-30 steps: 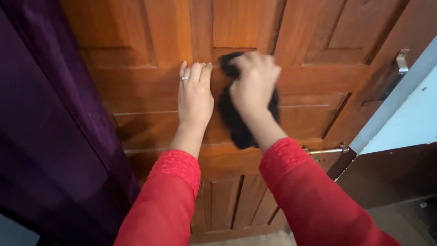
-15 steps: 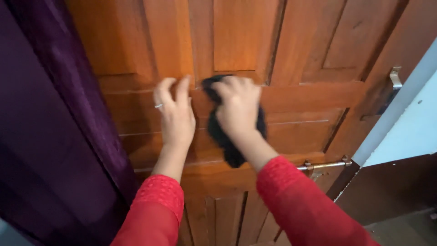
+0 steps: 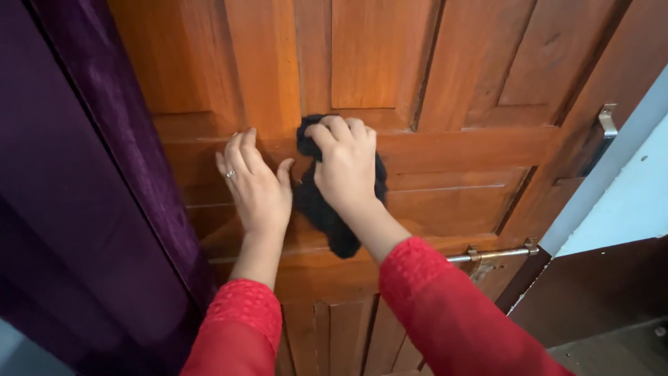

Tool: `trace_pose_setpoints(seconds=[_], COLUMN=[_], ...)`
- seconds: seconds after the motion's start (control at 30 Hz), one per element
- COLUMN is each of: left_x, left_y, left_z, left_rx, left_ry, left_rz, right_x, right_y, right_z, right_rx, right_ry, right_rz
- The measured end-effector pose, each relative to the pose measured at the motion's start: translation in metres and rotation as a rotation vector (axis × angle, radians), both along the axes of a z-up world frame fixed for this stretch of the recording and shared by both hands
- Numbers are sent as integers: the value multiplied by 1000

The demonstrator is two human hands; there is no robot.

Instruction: Cleaning a wooden door with a black cloth.

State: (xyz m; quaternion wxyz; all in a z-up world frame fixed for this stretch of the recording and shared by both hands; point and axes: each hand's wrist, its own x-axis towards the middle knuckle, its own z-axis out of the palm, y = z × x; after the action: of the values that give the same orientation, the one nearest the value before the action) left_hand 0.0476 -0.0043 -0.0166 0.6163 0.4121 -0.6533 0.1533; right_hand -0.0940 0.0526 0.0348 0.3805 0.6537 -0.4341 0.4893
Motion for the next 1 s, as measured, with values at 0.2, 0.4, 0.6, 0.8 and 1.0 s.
trace_pose_setpoints(seconds=[0.2,0.4,0.6,0.8,1.0], left_x=[18,18,29,38,48], left_y=[7,9,0,7,11], left_z=[6,5,1,9,23], left_rx=[36,94,98,88,58], left_ry=[-70,-77,-282,-328,-407], left_rz=[79,81,245,190,158], right_x=[-21,26,-14,17,20], right_y=[3,-10,-2,-16,-5], right_z=[1,-1,2,-1,19], right_rx=[14,19,88,-11,153], right_ry=[-76,-120,-18,-258,-240], right_rz=[-144,-25,-60,-2,119])
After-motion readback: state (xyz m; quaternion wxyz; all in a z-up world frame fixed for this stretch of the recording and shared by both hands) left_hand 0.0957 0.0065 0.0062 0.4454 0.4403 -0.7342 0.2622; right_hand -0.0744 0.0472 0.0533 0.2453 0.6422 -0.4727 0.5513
